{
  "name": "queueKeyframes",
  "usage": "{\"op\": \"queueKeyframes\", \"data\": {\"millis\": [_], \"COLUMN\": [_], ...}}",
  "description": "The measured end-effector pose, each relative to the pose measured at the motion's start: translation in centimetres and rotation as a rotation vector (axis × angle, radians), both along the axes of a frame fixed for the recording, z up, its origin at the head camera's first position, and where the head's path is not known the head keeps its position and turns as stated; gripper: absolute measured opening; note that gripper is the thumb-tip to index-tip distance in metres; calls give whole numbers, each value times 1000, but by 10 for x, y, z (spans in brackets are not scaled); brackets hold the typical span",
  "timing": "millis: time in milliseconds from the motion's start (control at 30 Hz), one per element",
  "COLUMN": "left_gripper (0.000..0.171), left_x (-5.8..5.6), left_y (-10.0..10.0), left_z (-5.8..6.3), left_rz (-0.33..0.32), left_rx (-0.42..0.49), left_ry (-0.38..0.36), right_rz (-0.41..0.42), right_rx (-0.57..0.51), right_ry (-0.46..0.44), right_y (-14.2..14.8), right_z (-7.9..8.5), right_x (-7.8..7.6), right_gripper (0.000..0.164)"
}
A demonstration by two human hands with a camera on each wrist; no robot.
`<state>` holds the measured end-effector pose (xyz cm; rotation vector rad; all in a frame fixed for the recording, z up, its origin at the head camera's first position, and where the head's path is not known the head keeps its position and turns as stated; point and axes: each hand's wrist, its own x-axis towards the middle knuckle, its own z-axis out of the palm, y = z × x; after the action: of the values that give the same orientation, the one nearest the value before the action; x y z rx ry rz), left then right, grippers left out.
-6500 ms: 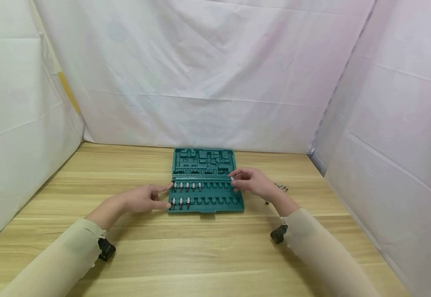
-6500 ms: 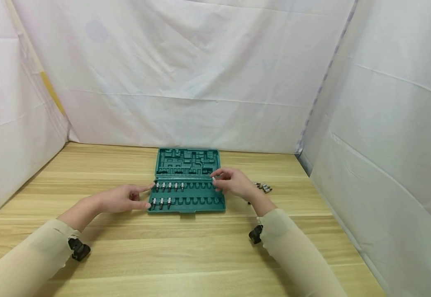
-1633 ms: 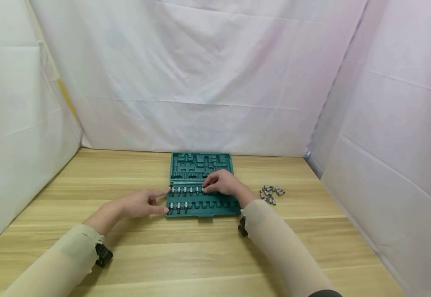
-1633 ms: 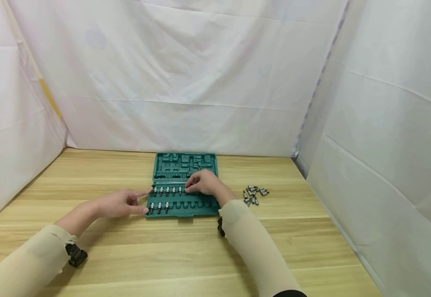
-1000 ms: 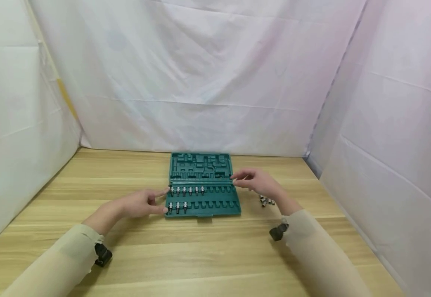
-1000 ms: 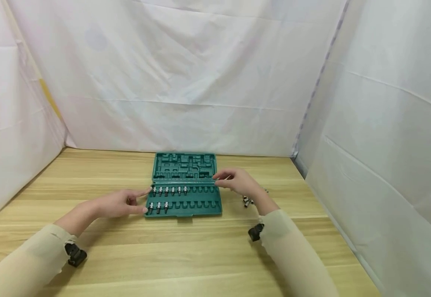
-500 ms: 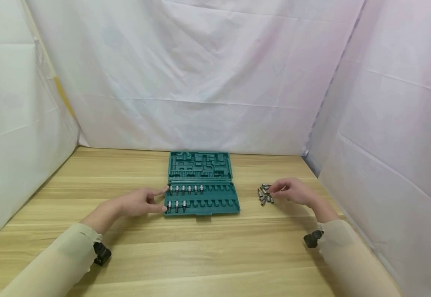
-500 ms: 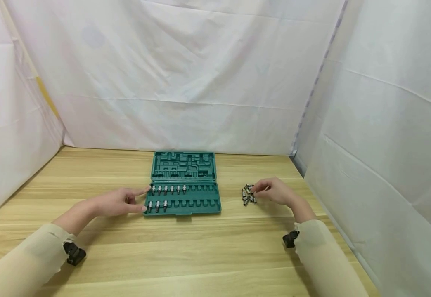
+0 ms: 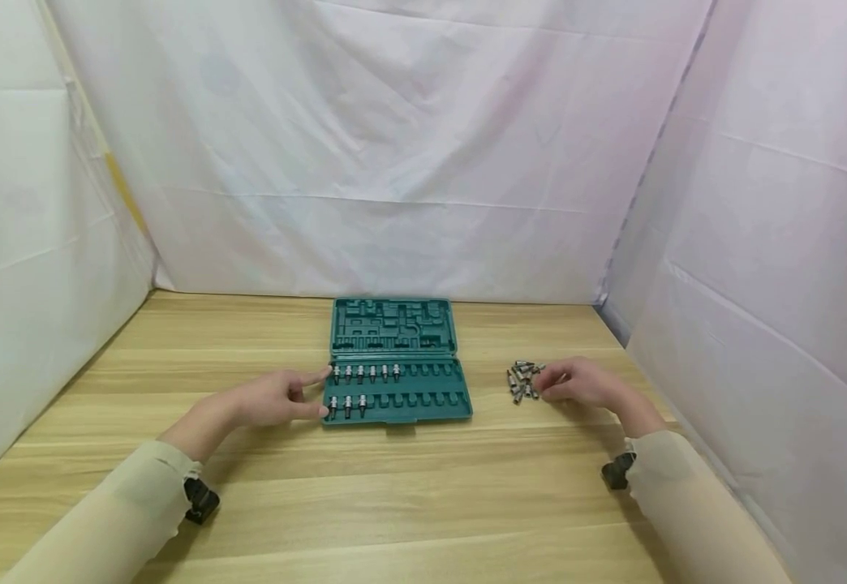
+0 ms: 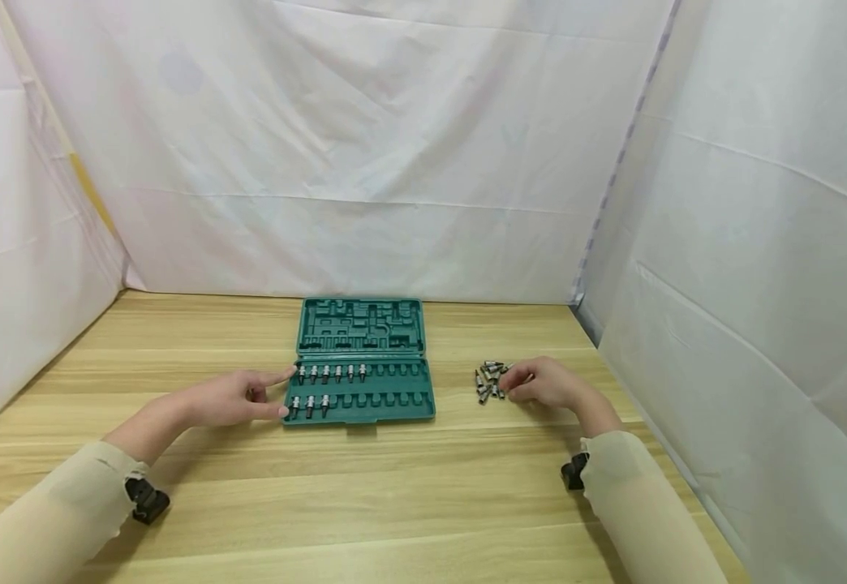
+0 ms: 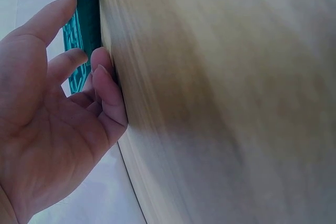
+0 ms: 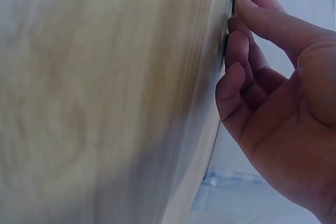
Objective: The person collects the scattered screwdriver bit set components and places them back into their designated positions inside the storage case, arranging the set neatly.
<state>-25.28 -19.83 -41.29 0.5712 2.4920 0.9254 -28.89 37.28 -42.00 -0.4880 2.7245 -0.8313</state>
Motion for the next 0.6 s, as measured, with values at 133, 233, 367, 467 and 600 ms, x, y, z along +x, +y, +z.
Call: {"op": "queueKeyframes", "data": {"millis": [133,233,367,467,600], "left_gripper": [86,86,86,86,86], "left_x": [0,0,-1,-2,-2], "left_y": [0,0,-1,-2,-1], "left_z": [0,0,0,0,-1], "left_rz": [1,2,-1,-2,1], "left_rx": [1,11,13,6,0], "left_ry": [-10,-19,-15,-7,-11], "right_rz": [23,37,43,43,63], "right_rx": [0,0,21,50,69], "right_ry": [15,27,31,29,30], "right_y": [1,4,3,-3,-6], "right_z": [0,-1,0,3,6], "right_x": [-1,-2,-3,-2,0], "right_gripper": [11,12,14,15,14]}}
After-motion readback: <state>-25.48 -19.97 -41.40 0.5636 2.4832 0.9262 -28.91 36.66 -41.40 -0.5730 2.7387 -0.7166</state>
